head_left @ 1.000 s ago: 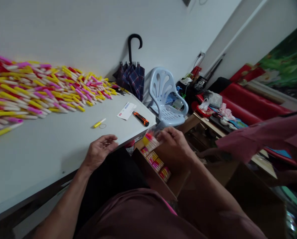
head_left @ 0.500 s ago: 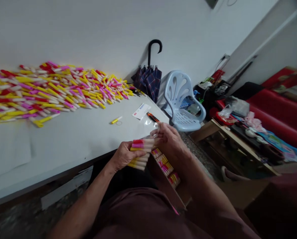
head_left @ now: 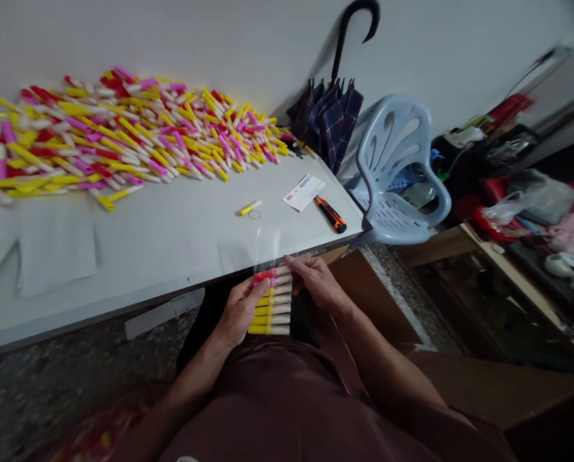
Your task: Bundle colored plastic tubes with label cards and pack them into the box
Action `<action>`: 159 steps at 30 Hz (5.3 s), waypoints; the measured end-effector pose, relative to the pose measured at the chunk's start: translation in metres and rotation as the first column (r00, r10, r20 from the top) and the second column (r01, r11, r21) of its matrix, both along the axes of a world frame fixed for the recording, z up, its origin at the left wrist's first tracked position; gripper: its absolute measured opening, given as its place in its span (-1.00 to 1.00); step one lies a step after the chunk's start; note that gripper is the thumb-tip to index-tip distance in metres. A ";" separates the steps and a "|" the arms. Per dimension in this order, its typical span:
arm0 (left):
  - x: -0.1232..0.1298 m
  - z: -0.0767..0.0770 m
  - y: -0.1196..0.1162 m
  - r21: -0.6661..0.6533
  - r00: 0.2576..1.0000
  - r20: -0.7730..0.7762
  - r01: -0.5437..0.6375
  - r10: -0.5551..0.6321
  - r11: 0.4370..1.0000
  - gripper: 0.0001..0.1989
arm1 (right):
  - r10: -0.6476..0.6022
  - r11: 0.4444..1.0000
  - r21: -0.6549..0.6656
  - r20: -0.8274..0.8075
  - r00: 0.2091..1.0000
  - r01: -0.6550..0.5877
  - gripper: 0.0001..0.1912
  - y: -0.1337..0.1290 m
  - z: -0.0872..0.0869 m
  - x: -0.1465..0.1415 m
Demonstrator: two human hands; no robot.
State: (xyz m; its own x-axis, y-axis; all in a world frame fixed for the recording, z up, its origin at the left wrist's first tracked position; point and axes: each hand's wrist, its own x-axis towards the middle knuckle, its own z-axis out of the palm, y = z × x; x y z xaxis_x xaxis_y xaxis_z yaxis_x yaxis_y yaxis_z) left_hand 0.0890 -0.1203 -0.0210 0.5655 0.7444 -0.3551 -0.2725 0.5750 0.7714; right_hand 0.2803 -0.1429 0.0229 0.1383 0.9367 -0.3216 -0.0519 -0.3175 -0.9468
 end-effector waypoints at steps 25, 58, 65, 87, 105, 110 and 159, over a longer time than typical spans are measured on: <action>-0.040 -0.020 -0.049 -0.439 0.994 0.093 0.087 -0.050 0.894 -0.43 | -0.110 0.991 -0.080 0.009 0.994 0.110 -0.69 -0.037 -0.034 -0.042; -0.067 -0.028 -0.052 -0.208 0.991 -0.120 -0.083 0.059 0.975 -0.42 | -0.309 0.951 -0.067 -0.121 0.943 0.303 -0.70 -0.024 -0.044 -0.056; -0.071 -0.026 -0.046 -0.108 0.991 -0.129 -0.039 0.025 0.993 -0.45 | -0.088 0.988 -0.146 -0.211 0.973 0.057 -0.60 -0.005 -0.031 -0.042; -0.088 -0.019 -0.044 0.409 0.927 -0.356 0.044 0.115 0.911 -0.55 | -0.283 0.957 -0.141 -0.279 0.918 0.253 -0.59 0.003 -0.041 -0.048; -0.102 -0.032 -0.061 0.372 0.852 -0.508 0.352 -0.129 0.859 -0.52 | -0.124 0.990 -0.099 -0.262 0.957 0.101 -0.60 -0.006 -0.038 -0.040; -0.108 -0.031 -0.057 0.319 0.792 -0.562 0.473 -0.238 0.821 -0.54 | -0.153 0.987 -0.080 -0.237 0.959 0.138 -0.60 -0.008 -0.034 -0.047; -0.092 -0.010 -0.027 0.118 0.921 -0.389 0.049 0.000 0.992 -0.61 | 0.606 0.790 0.146 -0.046 0.794 -0.595 -0.67 -0.031 -0.021 -0.033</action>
State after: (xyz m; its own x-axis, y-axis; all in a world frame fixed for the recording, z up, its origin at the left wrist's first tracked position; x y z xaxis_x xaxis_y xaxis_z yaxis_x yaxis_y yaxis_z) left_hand -0.0025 -0.1468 -0.0314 0.4211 0.7839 -0.4562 0.0746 0.4713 0.8788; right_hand 0.2468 -0.1739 0.0023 -0.4876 0.8527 -0.1877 0.0297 -0.1987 -0.9796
